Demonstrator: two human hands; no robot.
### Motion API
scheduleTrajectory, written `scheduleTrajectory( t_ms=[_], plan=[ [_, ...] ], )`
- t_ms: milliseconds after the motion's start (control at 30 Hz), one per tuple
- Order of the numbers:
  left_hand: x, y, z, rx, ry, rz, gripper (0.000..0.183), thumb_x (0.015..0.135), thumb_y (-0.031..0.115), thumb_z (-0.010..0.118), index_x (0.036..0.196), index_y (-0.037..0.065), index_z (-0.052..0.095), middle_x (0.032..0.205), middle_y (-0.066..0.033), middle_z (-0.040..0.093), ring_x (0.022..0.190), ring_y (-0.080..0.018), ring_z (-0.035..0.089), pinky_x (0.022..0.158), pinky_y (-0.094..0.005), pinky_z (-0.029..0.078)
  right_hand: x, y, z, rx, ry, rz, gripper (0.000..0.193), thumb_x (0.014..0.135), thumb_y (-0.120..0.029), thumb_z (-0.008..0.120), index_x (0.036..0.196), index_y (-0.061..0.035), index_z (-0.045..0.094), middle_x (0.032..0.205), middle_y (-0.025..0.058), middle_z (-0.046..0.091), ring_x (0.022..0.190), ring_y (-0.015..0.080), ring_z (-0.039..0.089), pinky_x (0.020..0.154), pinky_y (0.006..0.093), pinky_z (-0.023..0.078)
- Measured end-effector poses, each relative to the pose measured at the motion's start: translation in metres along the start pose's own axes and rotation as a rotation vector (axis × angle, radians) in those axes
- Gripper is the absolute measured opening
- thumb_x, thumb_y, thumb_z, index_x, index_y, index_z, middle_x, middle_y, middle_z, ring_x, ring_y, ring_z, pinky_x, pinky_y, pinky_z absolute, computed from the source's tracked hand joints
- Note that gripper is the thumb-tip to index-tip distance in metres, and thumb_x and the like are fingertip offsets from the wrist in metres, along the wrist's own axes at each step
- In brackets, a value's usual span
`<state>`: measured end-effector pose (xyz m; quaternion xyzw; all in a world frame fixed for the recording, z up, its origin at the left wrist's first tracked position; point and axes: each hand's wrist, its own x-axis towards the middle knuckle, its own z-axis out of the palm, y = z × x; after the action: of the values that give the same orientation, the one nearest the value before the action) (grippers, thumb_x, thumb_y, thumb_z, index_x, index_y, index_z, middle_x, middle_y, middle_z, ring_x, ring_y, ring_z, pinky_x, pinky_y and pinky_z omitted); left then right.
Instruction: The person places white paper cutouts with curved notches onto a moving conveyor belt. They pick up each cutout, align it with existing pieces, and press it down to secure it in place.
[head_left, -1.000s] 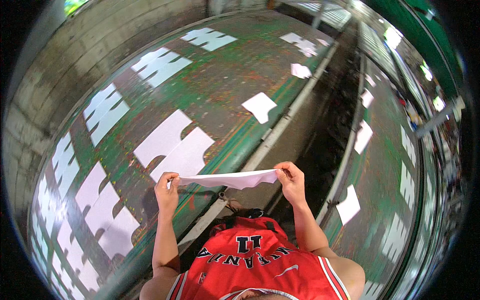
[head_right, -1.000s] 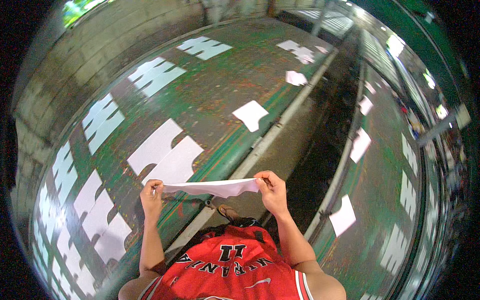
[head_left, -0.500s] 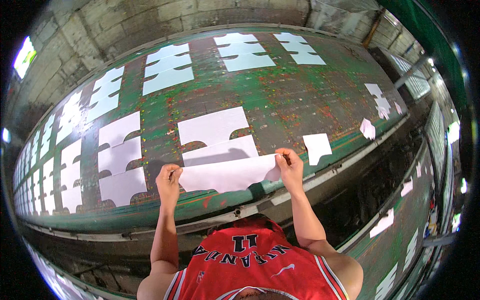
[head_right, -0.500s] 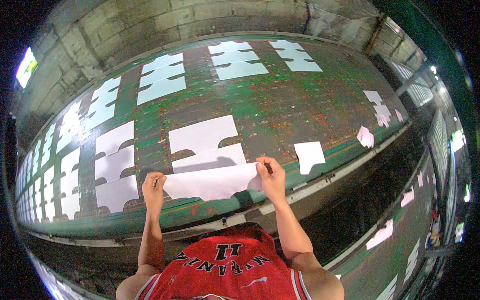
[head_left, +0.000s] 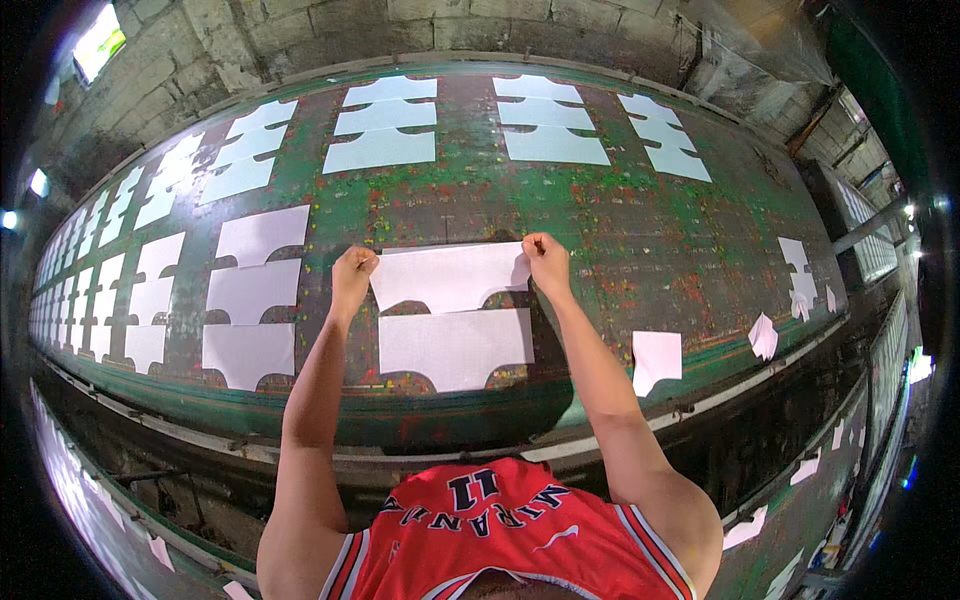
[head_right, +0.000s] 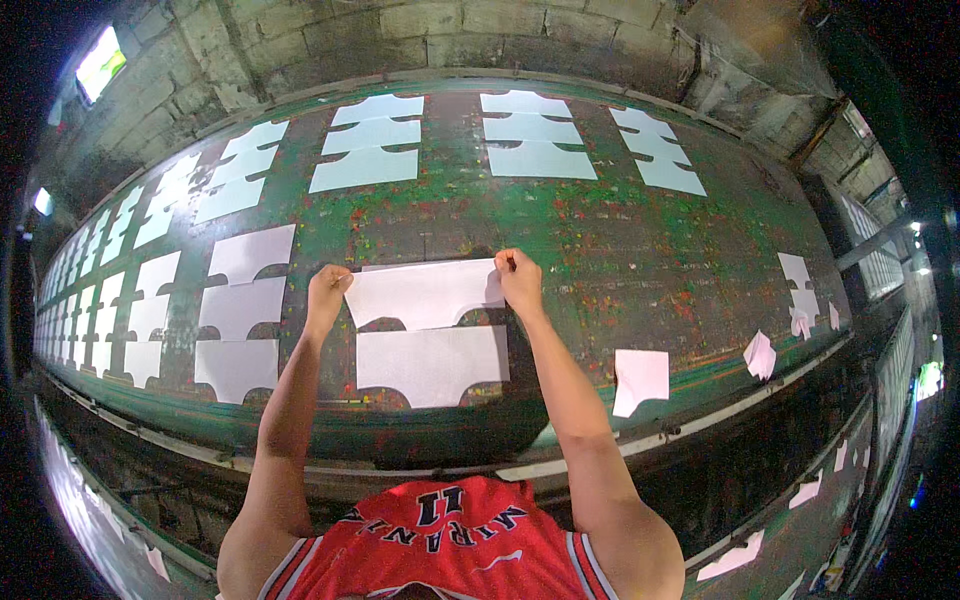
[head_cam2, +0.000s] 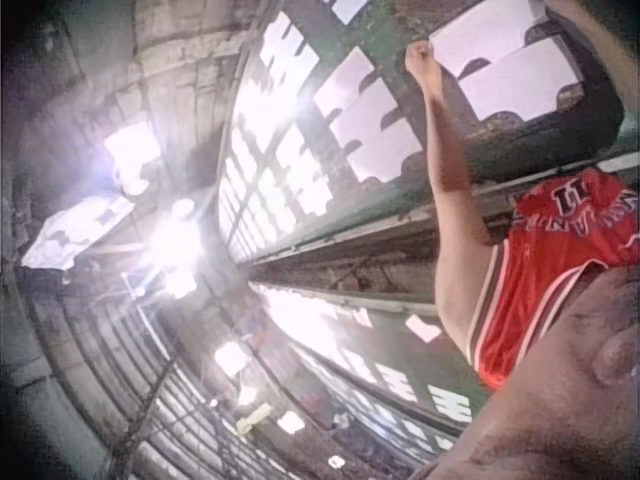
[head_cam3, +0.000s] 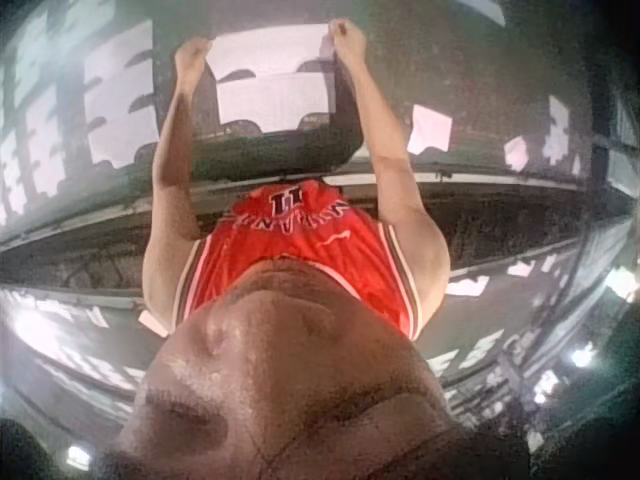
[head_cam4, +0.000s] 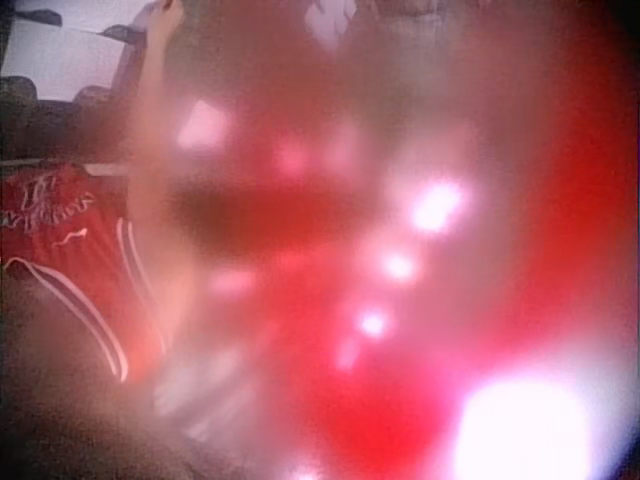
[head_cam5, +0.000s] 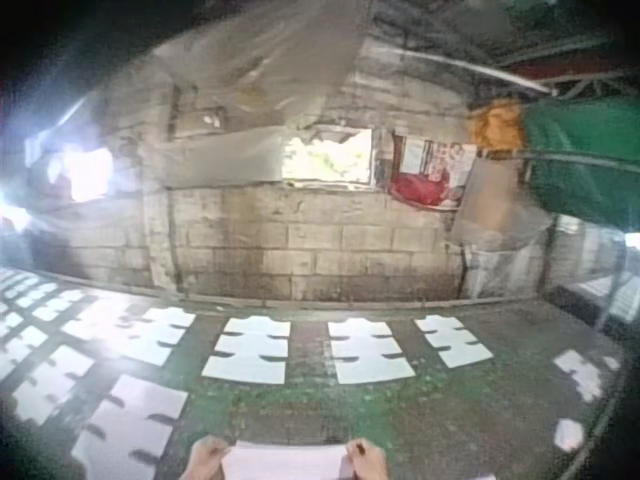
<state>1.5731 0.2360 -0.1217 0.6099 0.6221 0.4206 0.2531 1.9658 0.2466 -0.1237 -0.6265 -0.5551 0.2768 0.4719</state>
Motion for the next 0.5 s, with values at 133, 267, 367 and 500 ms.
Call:
scheduleTrajectory(
  t_ms=[133, 267, 367, 500],
  plan=[
    [0.056, -0.022, 0.025, 0.063, -0.062, -0.096, 0.018, 0.085, 0.003, 0.067, 0.102, -0.001, 0.069, 0.094, -0.0171, 0.074, 0.088, -0.0254, 0.072, 0.079, -0.0349, 0.055, 0.055, 0.011, 0.023, -0.039, 0.008, -0.006, 0.009, 0.091, -0.010, 0.069, 0.095, -0.0013, 0.069, 0.079, 0.0088, 0.070, 0.071, 0.0162, 0.065, 0.069, 0.0322, 0.052],
    [0.096, -0.043, 0.056, 0.049, 0.047, -0.013, 0.025, 0.085, 0.005, 0.070, 0.109, -0.002, 0.066, 0.092, -0.0178, 0.073, 0.086, -0.0262, 0.071, 0.078, -0.0363, 0.055, 0.095, 0.032, 0.043, -0.061, 0.053, -0.034, 0.009, 0.090, -0.009, 0.069, 0.095, -0.0015, 0.069, 0.080, 0.0119, 0.072, 0.073, 0.0195, 0.069, 0.071, 0.0346, 0.053],
    [0.128, -0.050, 0.071, 0.107, 0.075, -0.039, 0.031, 0.085, 0.006, 0.073, 0.114, -0.001, 0.064, 0.092, -0.0165, 0.072, 0.086, -0.0246, 0.071, 0.078, -0.0358, 0.054, 0.121, 0.046, 0.053, -0.063, 0.066, -0.039, 0.009, 0.091, -0.009, 0.069, 0.096, -0.0016, 0.069, 0.080, 0.0098, 0.071, 0.072, 0.0170, 0.066, 0.070, 0.0331, 0.052],
    [0.158, -0.057, 0.084, 0.068, 0.111, -0.081, 0.033, 0.084, 0.008, 0.076, 0.113, -0.001, 0.063, 0.092, -0.0153, 0.073, 0.085, -0.0254, 0.071, 0.077, -0.0353, 0.054, 0.141, 0.060, 0.065, -0.133, 0.060, 0.021, 0.011, 0.091, -0.010, 0.069, 0.099, -0.0021, 0.069, 0.081, 0.0104, 0.071, 0.072, 0.0180, 0.066, 0.070, 0.0329, 0.052]
  ],
)
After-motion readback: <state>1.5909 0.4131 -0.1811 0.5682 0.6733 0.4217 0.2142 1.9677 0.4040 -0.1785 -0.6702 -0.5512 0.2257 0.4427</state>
